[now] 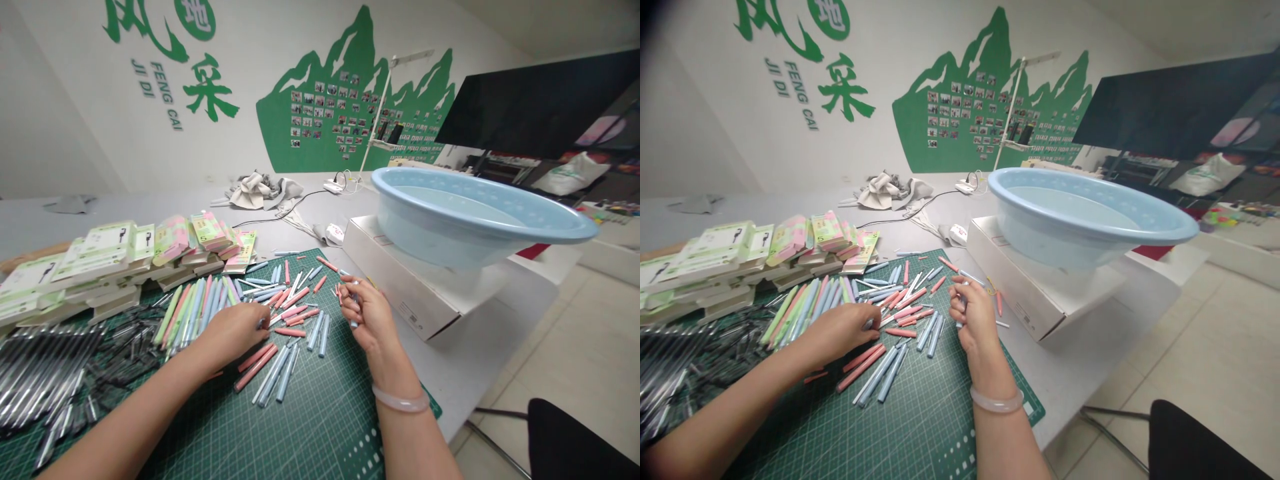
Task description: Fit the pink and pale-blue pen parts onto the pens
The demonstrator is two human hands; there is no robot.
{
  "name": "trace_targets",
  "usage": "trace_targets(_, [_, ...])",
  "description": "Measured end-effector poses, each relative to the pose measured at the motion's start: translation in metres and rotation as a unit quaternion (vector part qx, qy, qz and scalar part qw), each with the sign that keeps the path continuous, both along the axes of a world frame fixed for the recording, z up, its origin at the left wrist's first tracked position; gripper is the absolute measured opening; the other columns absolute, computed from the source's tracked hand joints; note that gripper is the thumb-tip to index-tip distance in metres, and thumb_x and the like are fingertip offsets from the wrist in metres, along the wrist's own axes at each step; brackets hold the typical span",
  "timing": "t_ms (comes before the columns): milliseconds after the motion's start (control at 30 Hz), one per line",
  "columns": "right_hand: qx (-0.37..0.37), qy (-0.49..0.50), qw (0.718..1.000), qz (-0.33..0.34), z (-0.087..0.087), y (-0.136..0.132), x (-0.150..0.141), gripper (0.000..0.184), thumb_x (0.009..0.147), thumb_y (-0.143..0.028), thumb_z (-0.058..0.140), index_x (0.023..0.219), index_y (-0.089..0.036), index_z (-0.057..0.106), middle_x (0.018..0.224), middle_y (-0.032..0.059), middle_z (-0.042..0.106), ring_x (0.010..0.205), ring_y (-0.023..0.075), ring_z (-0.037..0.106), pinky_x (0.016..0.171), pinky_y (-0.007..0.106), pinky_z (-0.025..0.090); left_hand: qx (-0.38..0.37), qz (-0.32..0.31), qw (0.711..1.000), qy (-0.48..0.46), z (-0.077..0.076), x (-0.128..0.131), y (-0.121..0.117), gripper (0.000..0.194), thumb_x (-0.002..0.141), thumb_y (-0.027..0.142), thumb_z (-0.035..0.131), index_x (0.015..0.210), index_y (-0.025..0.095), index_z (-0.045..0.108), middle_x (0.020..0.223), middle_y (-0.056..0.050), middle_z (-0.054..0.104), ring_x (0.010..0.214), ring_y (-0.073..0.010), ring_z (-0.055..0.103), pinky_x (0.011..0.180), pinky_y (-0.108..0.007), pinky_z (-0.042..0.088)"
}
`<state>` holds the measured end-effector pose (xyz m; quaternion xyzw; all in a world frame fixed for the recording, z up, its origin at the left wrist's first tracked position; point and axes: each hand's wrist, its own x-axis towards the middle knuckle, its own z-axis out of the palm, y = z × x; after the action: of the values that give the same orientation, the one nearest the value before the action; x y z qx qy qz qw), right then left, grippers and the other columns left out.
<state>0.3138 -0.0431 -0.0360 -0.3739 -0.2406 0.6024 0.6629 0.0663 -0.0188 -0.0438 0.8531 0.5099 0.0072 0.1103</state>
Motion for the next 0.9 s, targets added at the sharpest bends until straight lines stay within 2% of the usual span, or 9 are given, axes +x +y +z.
trace_targets(133, [-0.004,0.003,0.999,-0.032,0.0,0.001,0.003,0.021,0.062,-0.013,0.063,0.082,-0.015,0.056,0.056,-0.004,0.051,0.037,0.001,0.025,0.031,0.011,0.013,0.002,0.005,0.999,-0.037,0.006,0.005,0.002,0.015,0.077,0.035,0.054,0.082,0.027,0.066,0.086,-0.004,0.068,0.079,-0.0221,0.06,0.06,-0.027,0.033])
trace_targets(233, [-0.005,0.007,0.999,-0.042,0.0,0.001,0.004,0.022,0.061,-0.013,0.064,0.082,-0.015,0.056,0.056,-0.0037,0.052,0.037,0.0009,0.024,0.031,0.011,0.013,0.009,-0.012,0.997,-0.07,0.009,0.019,0.012,0.017,0.08,0.035,0.052,0.086,0.028,0.067,0.088,-0.002,0.068,0.082,-0.021,0.06,0.063,-0.026,0.036])
trace_targets(367, [0.003,0.008,0.999,-0.038,0.0,0.001,0.004,0.021,0.061,-0.014,0.063,0.082,-0.014,0.056,0.056,-0.0041,0.051,0.037,0.001,0.025,0.031,0.011,0.013,0.033,-0.025,0.997,-0.072,0.003,0.049,0.036,0.018,0.079,0.033,0.053,0.088,0.03,0.068,0.086,-0.001,0.069,0.082,-0.0197,0.061,0.065,-0.025,0.038])
trace_targets(533, [0.001,0.013,0.999,-0.042,0.002,0.0,0.005,0.021,0.061,-0.014,0.063,0.081,-0.015,0.055,0.056,-0.0041,0.051,0.036,0.001,0.026,0.031,0.011,0.013,0.073,0.019,0.996,-0.053,-0.006,0.082,0.061,0.02,0.078,0.035,0.054,0.089,0.028,0.07,0.084,-0.003,0.07,0.082,-0.0216,0.062,0.067,-0.026,0.041])
trace_targets(600, [0.004,0.02,0.998,-0.053,0.004,-0.001,0.007,0.02,0.062,-0.015,0.063,0.08,-0.015,0.055,0.055,-0.0038,0.051,0.037,0.0011,0.026,0.031,0.011,0.012,0.071,0.013,0.996,-0.061,-0.008,0.091,0.066,0.02,0.078,0.034,0.055,0.09,0.029,0.07,0.086,-0.002,0.07,0.084,-0.0214,0.063,0.068,-0.026,0.042])
trace_targets(767, [0.001,0.029,0.997,-0.069,0.008,-0.002,0.008,0.02,0.061,-0.014,0.062,0.08,-0.015,0.054,0.054,-0.004,0.051,0.037,0.0014,0.025,0.031,0.011,0.012,0.034,-0.071,0.992,-0.094,-0.013,0.104,0.07,0.024,0.078,0.033,0.054,0.097,0.033,0.069,0.094,0.001,0.07,0.089,-0.0188,0.062,0.073,-0.025,0.041])
trace_targets(900, [-0.006,0.029,0.998,-0.06,0.007,-0.002,0.008,0.02,0.062,-0.013,0.061,0.079,-0.015,0.053,0.054,-0.0039,0.051,0.037,0.0014,0.024,0.031,0.011,0.011,0.028,-0.053,0.996,-0.064,-0.011,0.101,0.072,0.022,0.077,0.03,0.056,0.094,0.031,0.07,0.09,-0.001,0.071,0.086,-0.0199,0.063,0.071,-0.025,0.041])
